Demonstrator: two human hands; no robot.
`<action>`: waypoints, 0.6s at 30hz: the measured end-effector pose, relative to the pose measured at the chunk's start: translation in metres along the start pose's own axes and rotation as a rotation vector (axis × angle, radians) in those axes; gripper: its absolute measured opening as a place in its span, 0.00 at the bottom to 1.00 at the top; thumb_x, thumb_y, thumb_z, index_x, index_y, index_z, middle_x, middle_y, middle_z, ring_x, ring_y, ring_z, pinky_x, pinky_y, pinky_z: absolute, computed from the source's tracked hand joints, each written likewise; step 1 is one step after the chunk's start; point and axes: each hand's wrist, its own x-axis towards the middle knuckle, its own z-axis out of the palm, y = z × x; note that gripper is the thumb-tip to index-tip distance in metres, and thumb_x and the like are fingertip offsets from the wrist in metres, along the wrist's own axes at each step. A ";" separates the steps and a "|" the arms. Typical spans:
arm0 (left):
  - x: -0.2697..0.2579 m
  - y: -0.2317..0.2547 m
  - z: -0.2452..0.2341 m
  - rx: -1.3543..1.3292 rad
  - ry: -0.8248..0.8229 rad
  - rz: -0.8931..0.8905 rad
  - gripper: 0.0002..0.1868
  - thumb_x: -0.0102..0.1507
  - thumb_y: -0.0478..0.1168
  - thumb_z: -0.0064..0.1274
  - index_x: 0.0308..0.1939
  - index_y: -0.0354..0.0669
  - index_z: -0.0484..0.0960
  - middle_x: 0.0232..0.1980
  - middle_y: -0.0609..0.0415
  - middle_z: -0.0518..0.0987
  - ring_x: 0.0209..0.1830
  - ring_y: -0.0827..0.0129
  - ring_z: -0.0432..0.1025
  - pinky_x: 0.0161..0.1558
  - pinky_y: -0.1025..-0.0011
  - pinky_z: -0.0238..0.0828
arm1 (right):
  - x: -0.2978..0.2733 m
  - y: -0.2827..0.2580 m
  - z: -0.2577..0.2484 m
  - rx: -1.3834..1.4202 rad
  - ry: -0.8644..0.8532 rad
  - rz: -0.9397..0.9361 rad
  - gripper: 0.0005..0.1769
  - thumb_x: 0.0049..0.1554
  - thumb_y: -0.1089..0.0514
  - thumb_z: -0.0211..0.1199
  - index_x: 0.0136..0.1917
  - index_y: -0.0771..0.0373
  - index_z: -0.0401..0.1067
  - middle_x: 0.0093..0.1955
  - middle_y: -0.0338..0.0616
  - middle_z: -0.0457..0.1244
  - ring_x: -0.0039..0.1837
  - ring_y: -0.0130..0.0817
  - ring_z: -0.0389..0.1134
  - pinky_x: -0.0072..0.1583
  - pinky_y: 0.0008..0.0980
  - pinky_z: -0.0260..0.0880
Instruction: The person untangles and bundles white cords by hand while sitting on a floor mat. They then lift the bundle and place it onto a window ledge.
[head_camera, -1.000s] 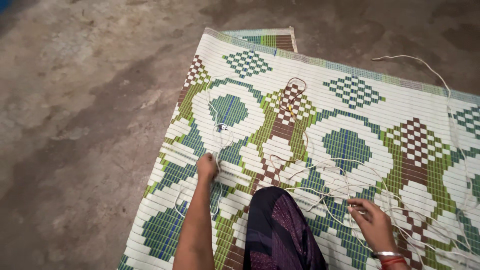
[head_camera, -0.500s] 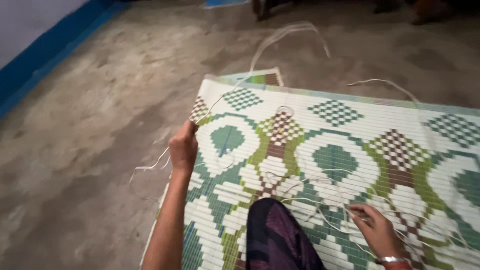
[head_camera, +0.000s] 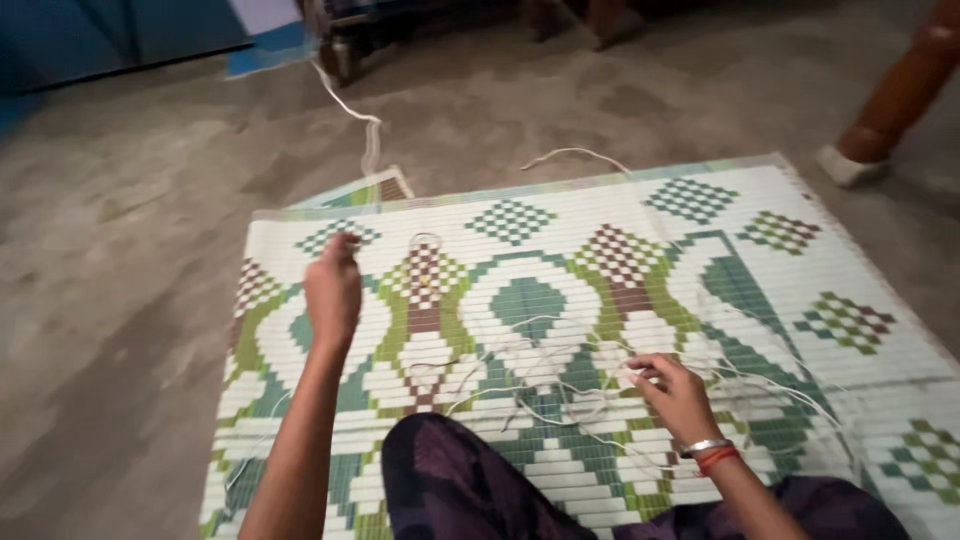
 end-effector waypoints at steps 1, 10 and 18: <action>0.003 0.010 0.008 -0.026 -0.006 -0.079 0.10 0.72 0.36 0.47 0.49 0.42 0.84 0.32 0.42 0.80 0.29 0.58 0.73 0.34 0.60 0.67 | 0.000 0.001 -0.005 0.013 0.012 -0.034 0.14 0.55 0.60 0.67 0.55 0.61 0.79 0.52 0.41 0.72 0.51 0.28 0.73 0.51 0.29 0.76; -0.003 0.058 0.101 -0.436 -0.255 -0.371 0.08 0.71 0.36 0.48 0.47 0.42 0.84 0.26 0.56 0.75 0.23 0.78 0.65 0.25 0.73 0.59 | 0.054 0.015 -0.035 -0.118 0.072 -0.009 0.13 0.55 0.63 0.67 0.54 0.55 0.78 0.54 0.39 0.72 0.51 0.29 0.75 0.50 0.30 0.80; 0.010 0.071 0.181 -0.976 -0.436 -0.707 0.12 0.69 0.32 0.45 0.53 0.43 0.81 0.27 0.63 0.70 0.17 0.85 0.51 0.19 0.81 0.43 | 0.248 0.171 -0.100 -0.409 0.288 0.069 0.12 0.54 0.61 0.68 0.53 0.57 0.80 0.50 0.49 0.72 0.51 0.40 0.75 0.55 0.37 0.75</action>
